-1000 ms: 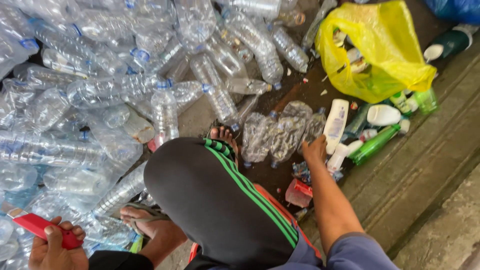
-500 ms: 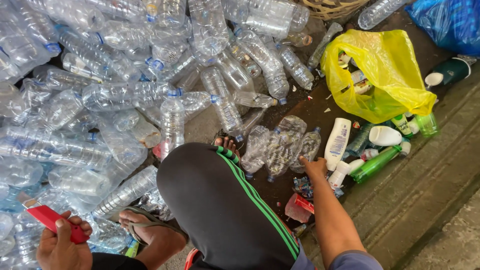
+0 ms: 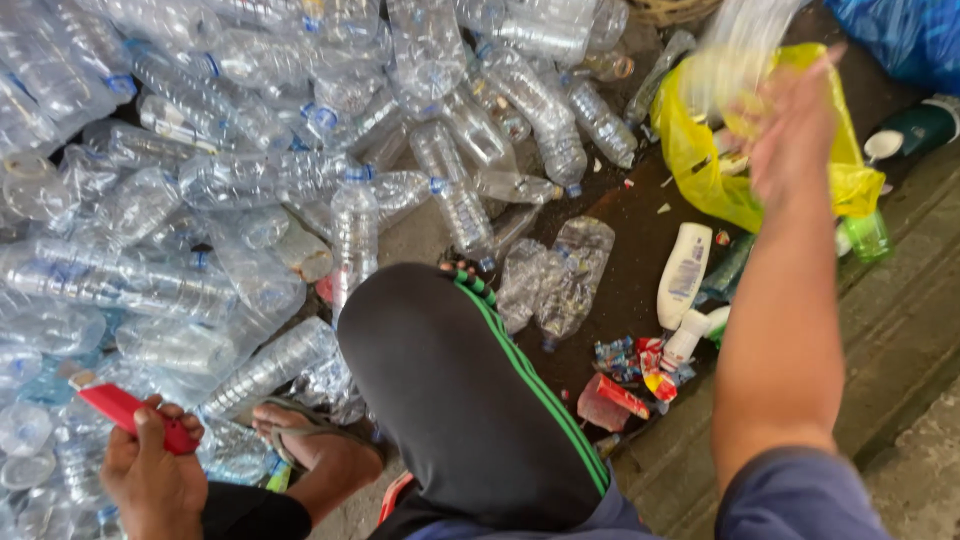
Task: Sorting plastic bottles and removing labels with a knife for recycling
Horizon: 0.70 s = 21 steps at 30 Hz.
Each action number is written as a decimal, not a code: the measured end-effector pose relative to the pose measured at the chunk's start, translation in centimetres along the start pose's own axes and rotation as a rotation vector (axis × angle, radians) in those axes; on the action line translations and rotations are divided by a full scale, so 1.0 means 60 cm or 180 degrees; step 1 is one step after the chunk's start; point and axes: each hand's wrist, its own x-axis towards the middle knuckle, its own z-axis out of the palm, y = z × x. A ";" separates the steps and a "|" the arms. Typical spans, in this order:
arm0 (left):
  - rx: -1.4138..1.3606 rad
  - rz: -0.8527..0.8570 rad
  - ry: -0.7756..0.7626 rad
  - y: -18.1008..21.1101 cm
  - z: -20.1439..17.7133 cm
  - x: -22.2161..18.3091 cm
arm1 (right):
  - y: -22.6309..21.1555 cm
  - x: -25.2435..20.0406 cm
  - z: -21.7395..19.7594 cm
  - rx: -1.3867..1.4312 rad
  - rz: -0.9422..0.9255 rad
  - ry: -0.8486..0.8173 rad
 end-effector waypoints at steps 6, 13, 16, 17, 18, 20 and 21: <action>0.0253 -0.0094 0.0260 0.040 0.033 -0.032 | 0.045 0.057 0.043 0.0487 -0.0855 -0.0348; 0.0202 -0.0060 0.0347 0.018 -0.015 -0.034 | 0.405 -0.105 0.160 -0.2278 0.1256 -0.0294; 0.0228 -0.0090 0.0411 0.017 -0.016 -0.039 | 0.541 -0.177 0.181 -0.2812 0.1804 -0.0556; 0.0237 -0.0100 0.0444 0.020 -0.014 -0.040 | 0.575 -0.201 0.188 -0.2947 0.1839 -0.0666; 0.0233 -0.0098 0.0448 0.018 -0.014 -0.040 | 0.576 -0.218 0.195 -0.2949 0.1833 -0.0668; 0.0213 -0.0020 0.0401 0.011 -0.013 -0.038 | 0.577 -0.248 0.207 -0.3103 0.1420 -0.0405; 0.0197 -0.0016 0.0401 0.009 -0.013 -0.036 | 0.584 -0.249 0.210 -0.3106 0.1405 -0.0397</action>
